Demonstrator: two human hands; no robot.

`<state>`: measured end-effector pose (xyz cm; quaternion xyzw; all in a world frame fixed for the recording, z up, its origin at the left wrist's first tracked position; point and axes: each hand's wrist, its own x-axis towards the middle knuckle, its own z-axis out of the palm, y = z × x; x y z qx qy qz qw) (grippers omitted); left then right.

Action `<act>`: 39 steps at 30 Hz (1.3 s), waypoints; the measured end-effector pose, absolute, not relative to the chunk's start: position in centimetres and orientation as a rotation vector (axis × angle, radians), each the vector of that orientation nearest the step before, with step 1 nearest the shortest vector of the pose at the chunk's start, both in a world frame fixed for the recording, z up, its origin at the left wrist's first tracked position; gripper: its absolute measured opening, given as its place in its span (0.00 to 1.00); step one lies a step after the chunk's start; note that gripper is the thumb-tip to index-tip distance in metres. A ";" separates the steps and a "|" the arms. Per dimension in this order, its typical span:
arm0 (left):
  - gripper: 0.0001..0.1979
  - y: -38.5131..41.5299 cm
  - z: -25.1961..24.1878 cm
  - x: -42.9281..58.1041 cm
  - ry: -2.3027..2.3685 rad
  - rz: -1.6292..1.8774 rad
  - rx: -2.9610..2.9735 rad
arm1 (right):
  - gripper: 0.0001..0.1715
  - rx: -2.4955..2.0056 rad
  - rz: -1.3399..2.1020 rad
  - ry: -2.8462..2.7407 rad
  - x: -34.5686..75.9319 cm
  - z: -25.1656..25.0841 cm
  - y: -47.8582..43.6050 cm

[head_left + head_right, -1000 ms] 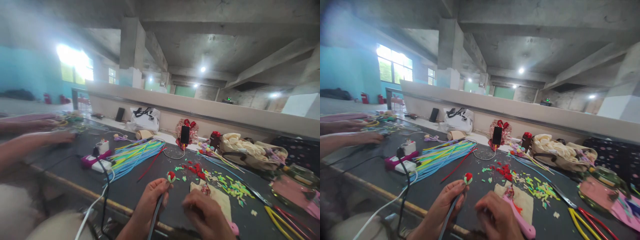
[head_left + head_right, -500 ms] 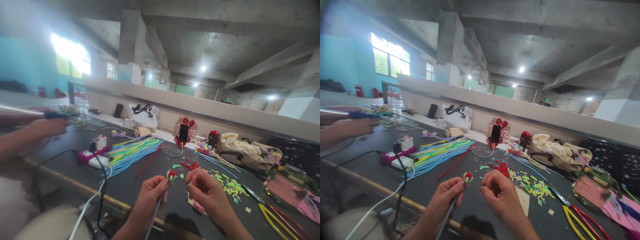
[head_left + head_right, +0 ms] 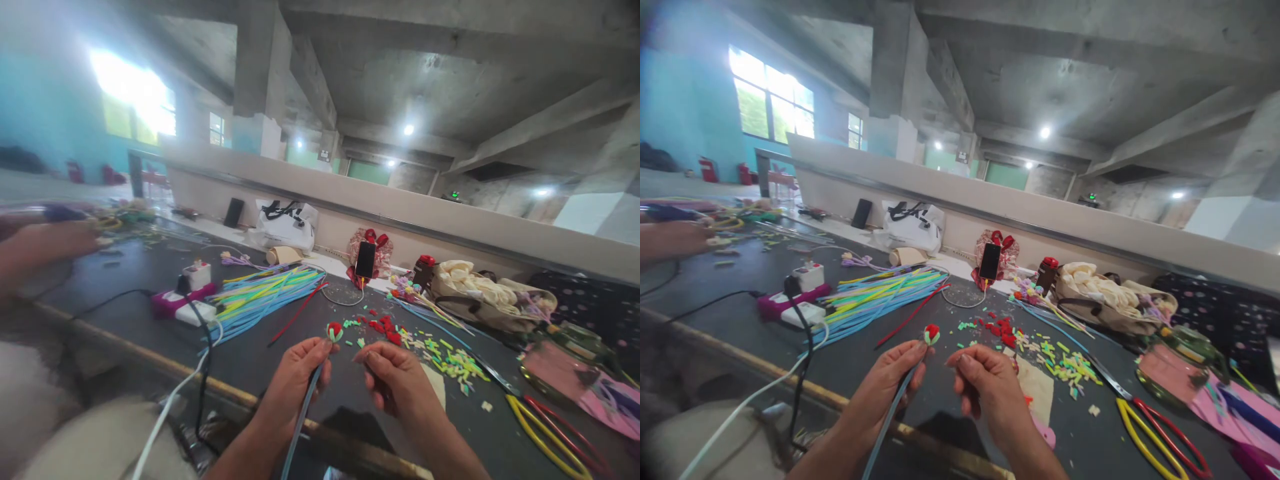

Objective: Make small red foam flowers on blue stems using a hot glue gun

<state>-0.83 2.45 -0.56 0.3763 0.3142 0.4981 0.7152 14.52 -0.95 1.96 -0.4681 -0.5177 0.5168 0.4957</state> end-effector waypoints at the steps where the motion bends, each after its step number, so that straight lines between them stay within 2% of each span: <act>1: 0.13 2.5 -0.6 -0.8 0.696 1.104 0.843 | 0.14 -1.141 1.253 -1.244 14.5 1.8 -0.8; 4: 0.13 2.4 -0.7 -0.7 0.705 1.092 0.889 | 0.16 -1.139 1.234 -1.237 14.2 1.2 -0.6; 11: 0.13 2.1 -0.4 -0.5 0.736 1.118 0.929 | 0.27 -1.029 1.221 -1.230 13.1 -0.1 -0.8; 18: 0.12 2.0 -0.2 -0.6 0.739 1.101 0.920 | 0.19 -0.992 1.472 -1.048 13.3 -0.4 -0.8; 22: 0.13 2.2 -0.8 -0.6 0.728 1.089 0.942 | 0.17 -0.979 1.515 -1.021 13.5 -0.5 -1.0; 29: 0.12 2.3 -0.9 -0.7 0.732 1.092 0.967 | 0.06 -0.959 1.518 -1.067 13.7 -0.7 -1.6; 33: 0.12 2.1 -0.6 -0.7 0.725 1.085 0.956 | 0.09 -1.077 1.495 -1.167 13.5 -1.2 -1.7; 39: 0.12 2.0 -0.3 -0.7 0.725 1.070 0.923 | 0.07 -1.053 1.454 -1.299 14.8 0.0 -2.1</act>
